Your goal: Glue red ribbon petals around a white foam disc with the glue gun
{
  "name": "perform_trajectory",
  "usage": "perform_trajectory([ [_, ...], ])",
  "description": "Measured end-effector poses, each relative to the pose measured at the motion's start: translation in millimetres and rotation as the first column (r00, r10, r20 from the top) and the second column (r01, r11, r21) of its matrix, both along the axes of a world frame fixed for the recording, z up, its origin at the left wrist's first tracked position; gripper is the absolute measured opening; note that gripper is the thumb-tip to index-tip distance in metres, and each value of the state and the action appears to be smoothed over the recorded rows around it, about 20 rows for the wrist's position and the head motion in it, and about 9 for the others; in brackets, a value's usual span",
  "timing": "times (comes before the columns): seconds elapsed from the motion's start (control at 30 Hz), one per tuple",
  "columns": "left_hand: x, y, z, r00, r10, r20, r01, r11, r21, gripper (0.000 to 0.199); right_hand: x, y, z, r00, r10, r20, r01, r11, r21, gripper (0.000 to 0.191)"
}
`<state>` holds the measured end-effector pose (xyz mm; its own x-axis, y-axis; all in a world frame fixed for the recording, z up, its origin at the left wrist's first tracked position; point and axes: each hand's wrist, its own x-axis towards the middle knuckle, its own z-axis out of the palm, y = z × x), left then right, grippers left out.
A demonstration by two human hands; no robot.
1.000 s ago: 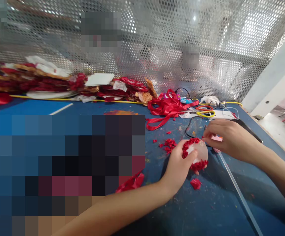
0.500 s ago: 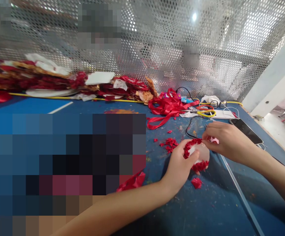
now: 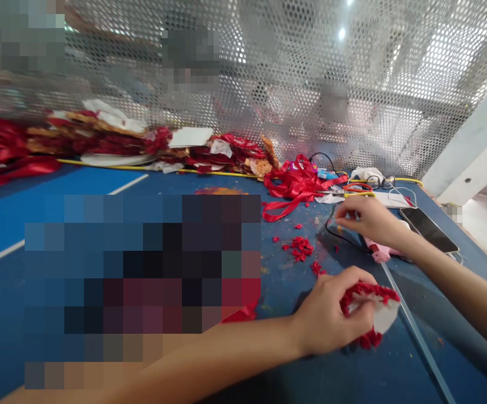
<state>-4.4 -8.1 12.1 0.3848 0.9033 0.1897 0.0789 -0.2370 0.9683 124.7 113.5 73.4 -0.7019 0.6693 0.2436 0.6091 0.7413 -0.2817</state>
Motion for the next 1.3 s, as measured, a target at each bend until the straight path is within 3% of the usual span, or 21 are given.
perform_trajectory([
  [0.13, 0.2, -2.5, -0.1, 0.999, -0.037, -0.010, 0.038, 0.998, 0.059, 0.015, -40.7, 24.5, -23.8, 0.966, 0.190, 0.173, -0.196, 0.980, 0.021, 0.010],
  [0.27, -1.2, -0.9, -0.9, 1.000, -0.010, -0.012, 0.011, 0.998, 0.063, 0.018, -67.2, 40.4, -38.3, 0.950, 0.183, 0.252, -0.191, 0.982, 0.008, 0.013],
  [0.47, -2.3, 2.7, 0.9, 0.998, 0.055, 0.010, -0.054, 0.998, -0.018, 0.020, -71.3, 46.3, -45.8, 0.919, 0.269, 0.288, -0.264, 0.963, -0.058, 0.011],
  [0.63, -0.2, 7.4, -1.4, 0.984, 0.121, 0.133, -0.103, 0.986, -0.132, 0.023, -64.1, 36.0, -28.7, 0.948, 0.204, 0.243, -0.209, 0.978, -0.007, 0.009],
  [0.8, 1.0, 11.8, -5.3, 0.952, 0.240, 0.188, -0.210, 0.963, -0.167, 0.019, -28.9, 12.4, 8.5, 0.987, 0.108, -0.118, -0.093, 0.988, 0.125, 0.009],
  [0.9, 1.3, 13.9, -5.1, 0.940, 0.274, 0.202, -0.235, 0.952, -0.196, 0.019, 2.4, -9.3, 26.6, 0.979, 0.086, -0.182, -0.052, 0.981, 0.186, 0.013],
  [1.0, 1.5, 15.5, -4.1, 0.926, 0.324, 0.196, -0.286, 0.938, -0.196, 0.021, 27.4, -31.5, 38.5, 0.984, 0.151, -0.090, -0.127, 0.966, 0.224, 0.013],
  [1.13, 1.7, 17.8, -4.7, 0.891, 0.427, 0.155, -0.394, 0.897, -0.202, 0.022, 41.1, -51.1, 45.5, 0.943, 0.289, 0.167, -0.313, 0.940, 0.139, 0.021],
  [1.3, 2.5, 19.6, -6.3, 0.879, 0.438, 0.189, -0.366, 0.873, -0.322, 0.024, 38.2, -52.7, 38.8, 0.905, 0.223, 0.361, -0.317, 0.921, 0.226, 0.027],
])
